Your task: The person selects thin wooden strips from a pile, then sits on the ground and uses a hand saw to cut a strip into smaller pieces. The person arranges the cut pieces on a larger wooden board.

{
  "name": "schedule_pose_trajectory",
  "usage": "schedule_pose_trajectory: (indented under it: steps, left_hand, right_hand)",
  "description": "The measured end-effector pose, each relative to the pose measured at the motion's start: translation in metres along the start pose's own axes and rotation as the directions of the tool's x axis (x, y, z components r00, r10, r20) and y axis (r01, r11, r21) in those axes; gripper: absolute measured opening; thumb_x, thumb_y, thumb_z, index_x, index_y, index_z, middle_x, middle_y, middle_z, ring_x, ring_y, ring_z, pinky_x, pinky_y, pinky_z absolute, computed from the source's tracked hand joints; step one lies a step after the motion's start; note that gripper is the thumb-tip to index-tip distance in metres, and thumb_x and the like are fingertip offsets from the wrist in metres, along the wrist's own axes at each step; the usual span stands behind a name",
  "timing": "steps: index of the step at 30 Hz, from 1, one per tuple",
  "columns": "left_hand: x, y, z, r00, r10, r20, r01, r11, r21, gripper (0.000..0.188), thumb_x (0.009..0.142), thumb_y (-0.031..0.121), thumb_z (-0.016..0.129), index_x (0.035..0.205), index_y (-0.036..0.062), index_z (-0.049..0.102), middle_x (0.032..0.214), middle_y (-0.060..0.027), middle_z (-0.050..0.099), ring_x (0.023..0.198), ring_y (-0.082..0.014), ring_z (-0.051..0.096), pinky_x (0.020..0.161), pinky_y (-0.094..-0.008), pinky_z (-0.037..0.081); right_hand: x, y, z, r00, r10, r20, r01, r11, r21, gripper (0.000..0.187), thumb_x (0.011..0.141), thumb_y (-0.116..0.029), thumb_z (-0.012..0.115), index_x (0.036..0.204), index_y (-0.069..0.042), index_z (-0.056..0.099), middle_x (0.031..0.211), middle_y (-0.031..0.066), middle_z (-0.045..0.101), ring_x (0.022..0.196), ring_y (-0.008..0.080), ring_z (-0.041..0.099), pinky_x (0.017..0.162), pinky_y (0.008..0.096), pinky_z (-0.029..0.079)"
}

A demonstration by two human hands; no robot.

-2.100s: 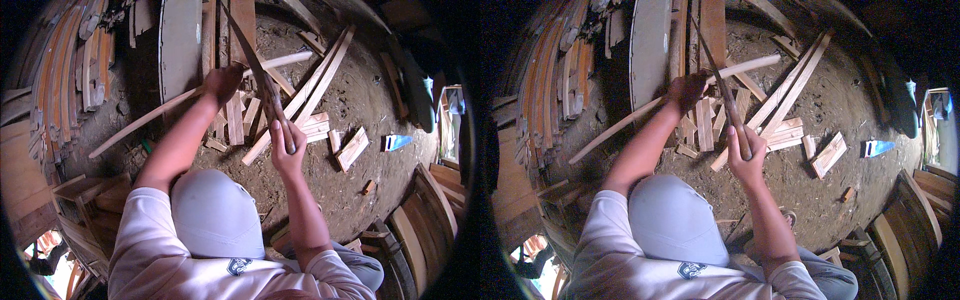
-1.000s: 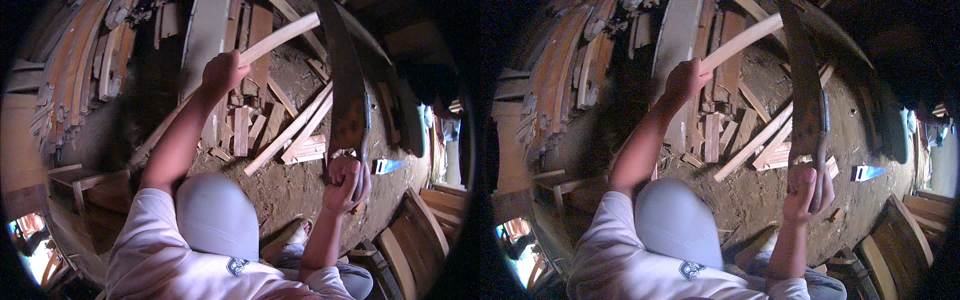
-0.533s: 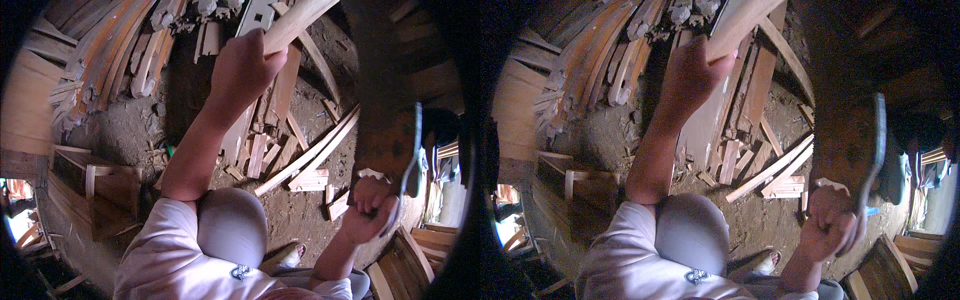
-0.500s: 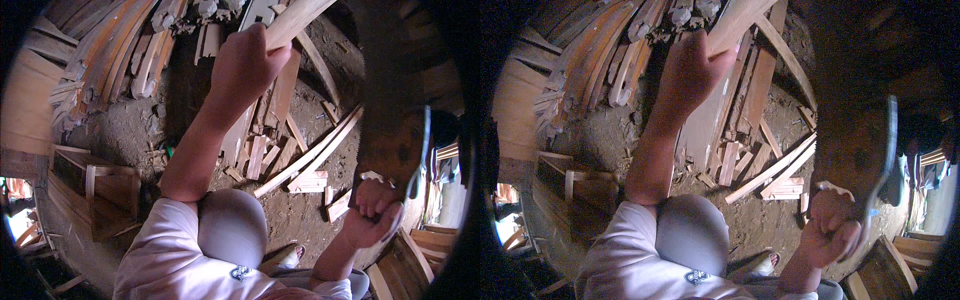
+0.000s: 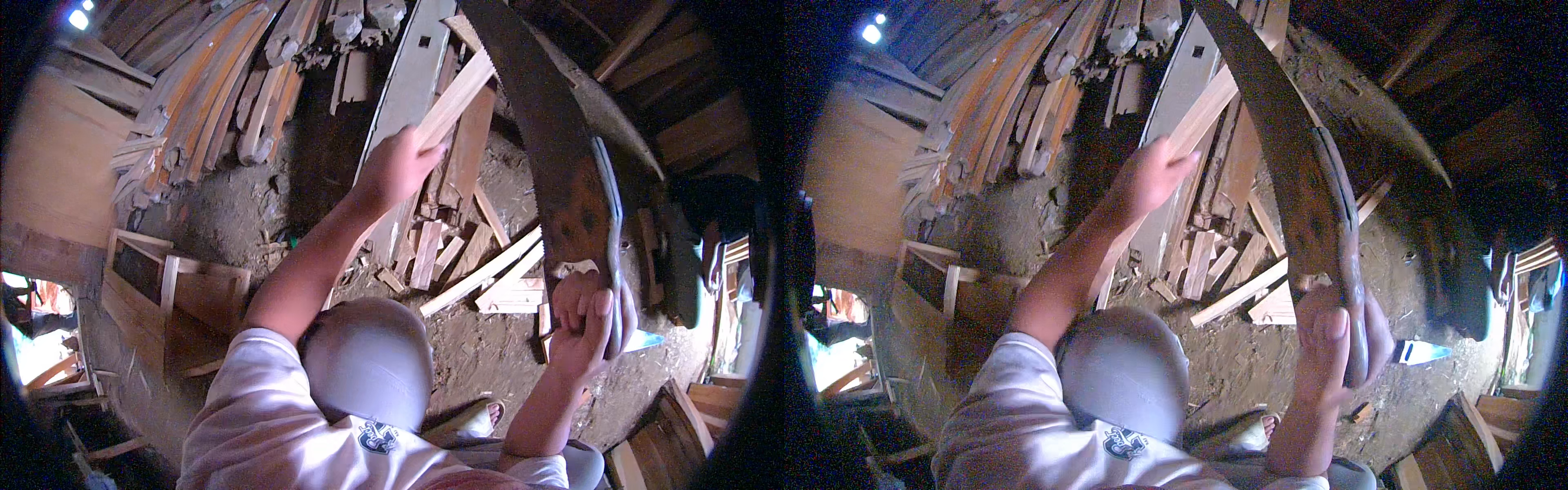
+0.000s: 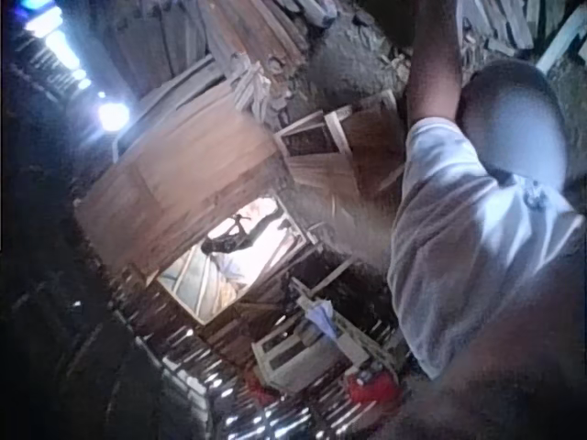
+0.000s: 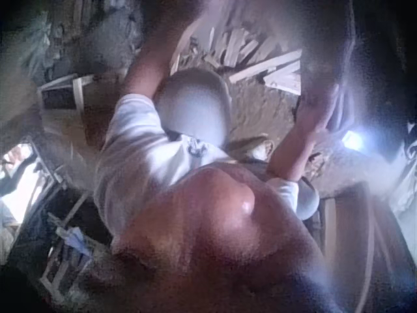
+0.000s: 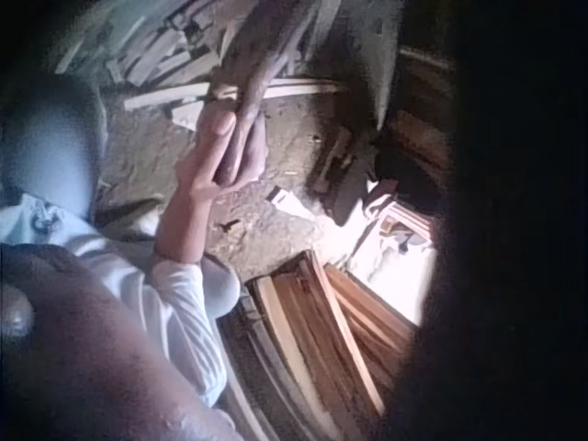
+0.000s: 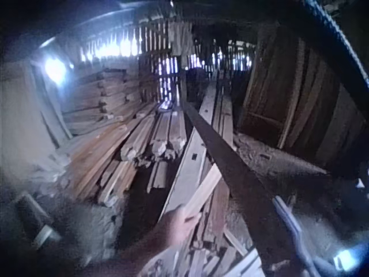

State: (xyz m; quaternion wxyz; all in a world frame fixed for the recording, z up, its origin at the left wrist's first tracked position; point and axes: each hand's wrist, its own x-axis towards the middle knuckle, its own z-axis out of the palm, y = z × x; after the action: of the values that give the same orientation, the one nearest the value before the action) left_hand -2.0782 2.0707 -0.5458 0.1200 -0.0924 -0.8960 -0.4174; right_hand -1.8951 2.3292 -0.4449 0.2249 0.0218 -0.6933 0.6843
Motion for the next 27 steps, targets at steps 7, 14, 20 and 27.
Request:
schedule_pose_trajectory:
  steps: [7, 14, 20, 27]
  left_hand:
    - [-0.104, -0.133, 0.018, 0.97, -0.237, -0.058, 0.238, 0.866, 0.44, 0.047, 0.091, 0.044, 0.071, 0.088, -0.0009, 0.059, 0.072, -0.0256, 0.065, 0.065, -0.0432, 0.067, 0.059, -0.0512, 0.052]
    - [-0.129, -0.185, 0.037, 0.919, -0.287, -0.271, 0.38, 0.827, 0.414, 0.053, 0.091, 0.049, 0.069, 0.096, -0.0003, 0.052, 0.086, -0.0263, 0.065, 0.076, -0.0446, 0.067, 0.064, -0.0506, 0.054]
    - [-0.133, -0.199, 0.043, 0.844, -0.418, -0.337, 0.51, 0.819, 0.262, 0.04, 0.102, 0.04, 0.053, 0.099, 0.0002, 0.054, 0.089, -0.0243, 0.065, 0.081, -0.0461, 0.066, 0.074, -0.0535, 0.053]
    - [-0.105, -0.214, 0.049, 0.671, -0.674, -0.307, 0.741, 0.616, 0.266, 0.064, 0.106, 0.041, 0.03, 0.081, 0.0014, 0.074, 0.082, -0.0247, 0.072, 0.076, -0.0427, 0.071, 0.07, -0.0579, 0.055]
  right_hand:
    - [-0.012, 0.051, -0.007, 0.977, 0.092, 0.192, -0.036, 0.959, -0.28, 0.036, 0.096, -0.031, 0.067, 0.082, 0.0, 0.055, 0.061, -0.0005, 0.046, 0.054, 0.0077, 0.044, 0.049, 0.0243, 0.032]
    - [-0.031, 0.08, 0.036, 0.9, 0.052, 0.433, 0.189, 0.848, -0.495, 0.019, 0.092, -0.012, 0.068, 0.077, -0.001, 0.063, 0.063, 0.0075, 0.053, 0.055, 0.0161, 0.05, 0.054, 0.0316, 0.039]
    - [-0.032, 0.091, 0.087, 0.824, 0.096, 0.559, 0.184, 0.887, -0.423, 0.021, 0.093, -0.01, 0.067, 0.076, -0.001, 0.06, 0.057, 0.0029, 0.053, 0.049, 0.0095, 0.046, 0.048, 0.0285, 0.035]
    - [-0.017, 0.135, 0.16, 0.732, 0.262, 0.629, 0.055, 0.897, -0.438, 0.021, 0.093, -0.012, 0.07, 0.08, 0.001, 0.06, 0.061, 0.0102, 0.056, 0.05, 0.016, 0.05, 0.05, 0.0312, 0.039]
